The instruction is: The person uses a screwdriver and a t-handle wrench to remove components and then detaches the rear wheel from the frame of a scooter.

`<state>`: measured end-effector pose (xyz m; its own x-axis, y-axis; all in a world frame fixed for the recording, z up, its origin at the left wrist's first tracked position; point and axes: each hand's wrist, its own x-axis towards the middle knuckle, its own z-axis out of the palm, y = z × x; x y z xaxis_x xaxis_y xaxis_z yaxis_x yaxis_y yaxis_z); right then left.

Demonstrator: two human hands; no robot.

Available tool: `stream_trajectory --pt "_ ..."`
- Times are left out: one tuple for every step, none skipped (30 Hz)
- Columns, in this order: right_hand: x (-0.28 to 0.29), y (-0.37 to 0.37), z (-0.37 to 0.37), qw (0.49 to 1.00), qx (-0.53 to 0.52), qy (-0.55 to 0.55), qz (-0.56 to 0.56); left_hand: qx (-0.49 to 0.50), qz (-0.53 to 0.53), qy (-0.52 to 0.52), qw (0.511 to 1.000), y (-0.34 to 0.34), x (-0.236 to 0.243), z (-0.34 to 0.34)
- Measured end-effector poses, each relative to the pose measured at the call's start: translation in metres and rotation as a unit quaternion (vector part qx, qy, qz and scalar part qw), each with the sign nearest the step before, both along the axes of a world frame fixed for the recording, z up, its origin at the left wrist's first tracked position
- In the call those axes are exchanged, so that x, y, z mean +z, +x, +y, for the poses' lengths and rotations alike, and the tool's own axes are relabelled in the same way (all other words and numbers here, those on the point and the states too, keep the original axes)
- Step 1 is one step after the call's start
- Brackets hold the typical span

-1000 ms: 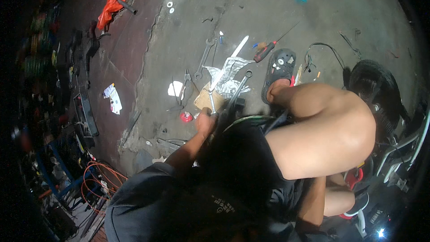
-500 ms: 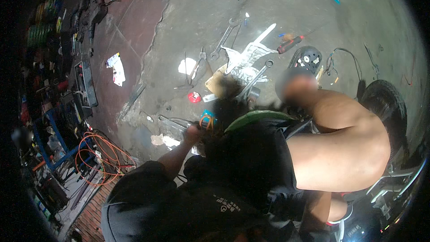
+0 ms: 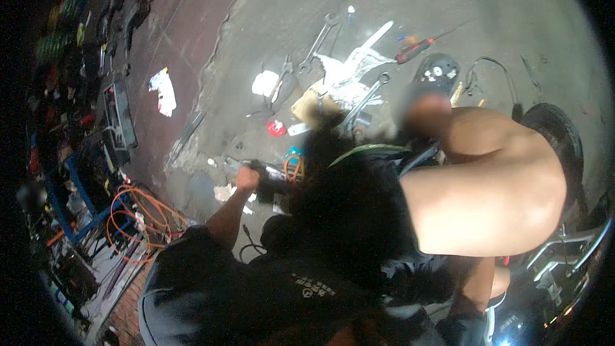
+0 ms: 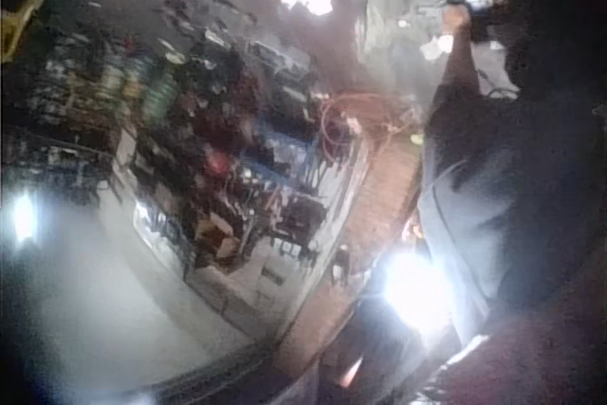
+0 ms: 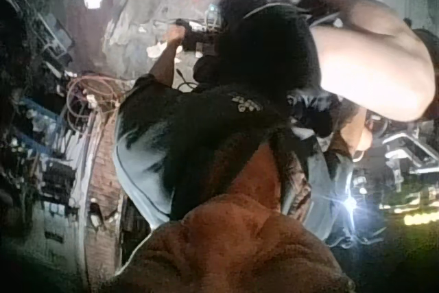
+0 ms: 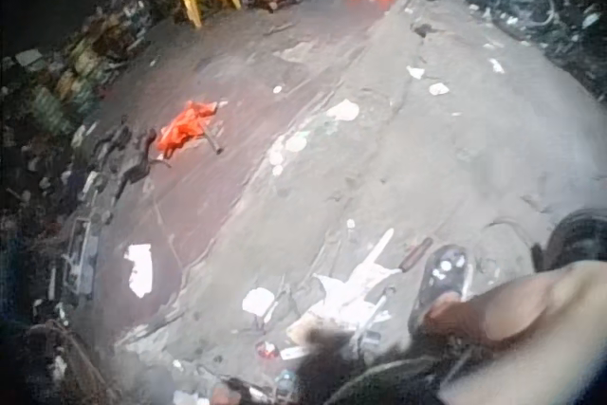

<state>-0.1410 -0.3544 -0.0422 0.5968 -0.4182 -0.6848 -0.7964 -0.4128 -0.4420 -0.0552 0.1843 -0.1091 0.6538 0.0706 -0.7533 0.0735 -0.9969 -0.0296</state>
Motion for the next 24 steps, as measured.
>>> stream_trajectory --pt "0.003 -0.006 -0.004 1.0 -0.006 -0.005 -0.001 0.057 0.007 -0.109 0.992 0.0 0.003 -0.013" --pt "0.005 -0.013 -0.006 1.0 -0.01 -0.006 -0.005 0.017 0.008 -0.125 0.992 -0.003 0.005 -0.03" --pt "0.008 -0.023 -0.007 1.0 -0.013 -0.01 -0.002 0.01 0.03 -0.17 0.985 -0.003 0.003 -0.046" --pt "0.012 -0.037 -0.012 0.999 -0.031 -0.017 0.004 0.084 0.048 -0.207 0.974 -0.003 0.001 -0.061" --pt "0.014 -0.052 -0.016 0.998 -0.048 -0.027 0.01 0.082 0.086 -0.258 0.959 0.001 -0.005 -0.076" --pt "0.015 -0.068 -0.02 0.997 -0.069 -0.035 0.018 0.134 0.097 -0.311 0.936 0.003 -0.011 -0.089" --pt "0.017 -0.085 -0.023 0.995 -0.092 -0.043 0.026 0.137 0.079 -0.32 0.934 0.009 -0.017 -0.099" --pt "0.017 -0.103 -0.027 0.992 -0.114 -0.048 0.033 0.17 0.095 -0.342 0.92 0.014 -0.021 -0.106" --pt "0.017 -0.121 -0.03 0.988 -0.135 -0.054 0.042 0.139 0.107 -0.406 0.897 0.023 -0.029 -0.112" --pt "0.017 -0.141 -0.034 0.985 -0.157 -0.058 0.051 0.089 0.086 -0.411 0.903 0.027 -0.036 -0.117" --pt "0.016 -0.159 -0.036 0.981 -0.177 -0.06 0.059 0.07 0.087 -0.405 0.907 0.035 -0.042 -0.117" --pt "0.014 -0.178 -0.038 0.976 -0.197 -0.06 0.068 0.048 0.096 -0.402 0.91 0.038 -0.049 -0.119" --pt "0.012 -0.196 -0.039 0.972 -0.213 -0.056 0.078 0.03 0.102 -0.375 0.921 0.042 -0.055 -0.117" --pt "0.009 -0.212 -0.038 0.969 -0.224 -0.053 0.089 0.013 0.104 -0.344 0.933 0.043 -0.061 -0.111" --pt "0.006 -0.226 -0.037 0.967 -0.228 -0.048 0.098 -0.009 0.102 -0.317 0.943 0.042 -0.065 -0.102" --pt "0.005 -0.24 -0.036 0.965 -0.233 -0.042 0.11 -0.034 0.098 -0.294 0.95 0.039 -0.069 -0.088" --pt "0.004 -0.252 -0.036 0.963 -0.236 -0.033 0.123 -0.064 0.091 -0.278 0.954 0.035 -0.073 -0.072" --pt "0.005 -0.262 -0.037 0.961 -0.238 -0.022 0.136 -0.096 0.078 -0.255 0.959 0.032 -0.074 -0.049" --pt "0.004 -0.265 -0.037 0.969 -0.224 0.03 0.1 -0.128 0.066 -0.232 0.962 0.027 -0.073 -0.024" --pt "0.003 -0.267 -0.038 0.977 -0.19 0.051 0.079 -0.156 0.061 -0.21 0.963 0.021 -0.073 0.003" --pt "0.008 -0.271 -0.044 0.979 -0.178 0.045 0.086 -0.18 0.062 -0.19 0.963 0.015 -0.073 0.03" --pt "0.008 -0.268 -0.046 0.98 -0.17 0.035 0.097 -0.214 0.062 -0.177 0.959 0.009 -0.072 0.053" --pt "0.014 -0.268 -0.052 0.979 -0.166 0.021 0.113 -0.273 0.059 -0.177 0.944 0.003 -0.072 0.069" --pt "0.015 -0.263 -0.056 0.981 -0.155 0.018 0.116 -0.359 0.045 -0.184 0.914 -0.005 -0.072 0.081"
